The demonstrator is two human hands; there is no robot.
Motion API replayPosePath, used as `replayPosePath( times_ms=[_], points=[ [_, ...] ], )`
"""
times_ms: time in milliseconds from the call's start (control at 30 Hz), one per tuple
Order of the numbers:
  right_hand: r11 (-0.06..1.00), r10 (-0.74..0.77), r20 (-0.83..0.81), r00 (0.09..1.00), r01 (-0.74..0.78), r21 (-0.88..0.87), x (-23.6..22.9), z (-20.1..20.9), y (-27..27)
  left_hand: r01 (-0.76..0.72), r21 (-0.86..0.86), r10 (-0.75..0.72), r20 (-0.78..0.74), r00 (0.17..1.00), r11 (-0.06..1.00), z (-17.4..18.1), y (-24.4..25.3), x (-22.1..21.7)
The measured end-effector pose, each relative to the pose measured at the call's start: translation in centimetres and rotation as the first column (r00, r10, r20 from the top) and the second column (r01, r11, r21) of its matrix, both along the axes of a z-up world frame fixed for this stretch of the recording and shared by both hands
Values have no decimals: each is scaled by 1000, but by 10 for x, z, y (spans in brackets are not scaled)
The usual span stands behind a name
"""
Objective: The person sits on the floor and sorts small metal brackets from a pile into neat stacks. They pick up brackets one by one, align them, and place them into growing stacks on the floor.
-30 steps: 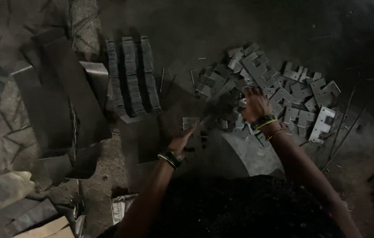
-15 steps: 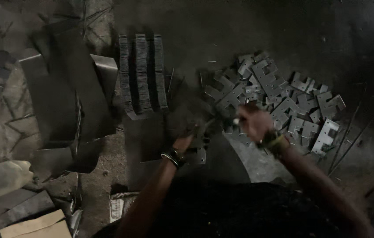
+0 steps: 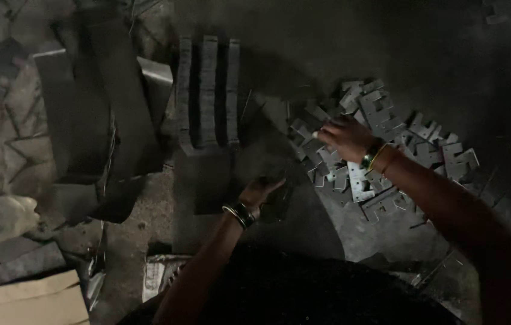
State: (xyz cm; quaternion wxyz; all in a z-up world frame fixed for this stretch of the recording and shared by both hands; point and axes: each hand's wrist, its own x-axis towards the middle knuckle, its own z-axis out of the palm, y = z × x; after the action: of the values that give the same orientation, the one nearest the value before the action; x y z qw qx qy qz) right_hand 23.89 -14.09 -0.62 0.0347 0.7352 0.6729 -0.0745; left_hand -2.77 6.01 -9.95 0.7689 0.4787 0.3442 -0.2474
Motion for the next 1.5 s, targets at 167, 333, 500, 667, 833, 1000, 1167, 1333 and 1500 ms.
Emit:
replayPosePath(
  times_ms=[167,333,500,667,833,1000,1167,1333,1500],
  points=[
    [966,-171,-52,984,157,-207,-2,11,8,-31,-15,30,-30,999,999,25,14,-7],
    [872,-372,-78,925,320,-370,-12,11,6,19,129,-8,-84,996,991,40,14,-9],
    [967,-205,-33,978,197,-163,-6,5,1,-42,168,30,70,997,985,47,6,-1],
    [913,-363,-87,928,336,-233,-9,-5,-1,-135,-58,147,370,917,989,43,2,-3],
    [872,-344,-19,939,312,-377,1,-9,3,-61,79,26,387,922,995,36,-2,5],
    [964,-257,107,960,263,-41,-16,5,6,-29,236,34,-16,999,971,14,-1,-6],
    [899,-319,-528,787,427,94,-94,23,13,86,441,-203,225,953,893,-18,-2,-14],
    [799,-546,-451,706,601,-27,-131,9,23,-148,214,87,271,959,966,-51,-22,-7],
    [730,-565,-545,620,683,21,-135,-16,15,-234,680,-246,531,811,695,-84,-40,-5]
  ],
)
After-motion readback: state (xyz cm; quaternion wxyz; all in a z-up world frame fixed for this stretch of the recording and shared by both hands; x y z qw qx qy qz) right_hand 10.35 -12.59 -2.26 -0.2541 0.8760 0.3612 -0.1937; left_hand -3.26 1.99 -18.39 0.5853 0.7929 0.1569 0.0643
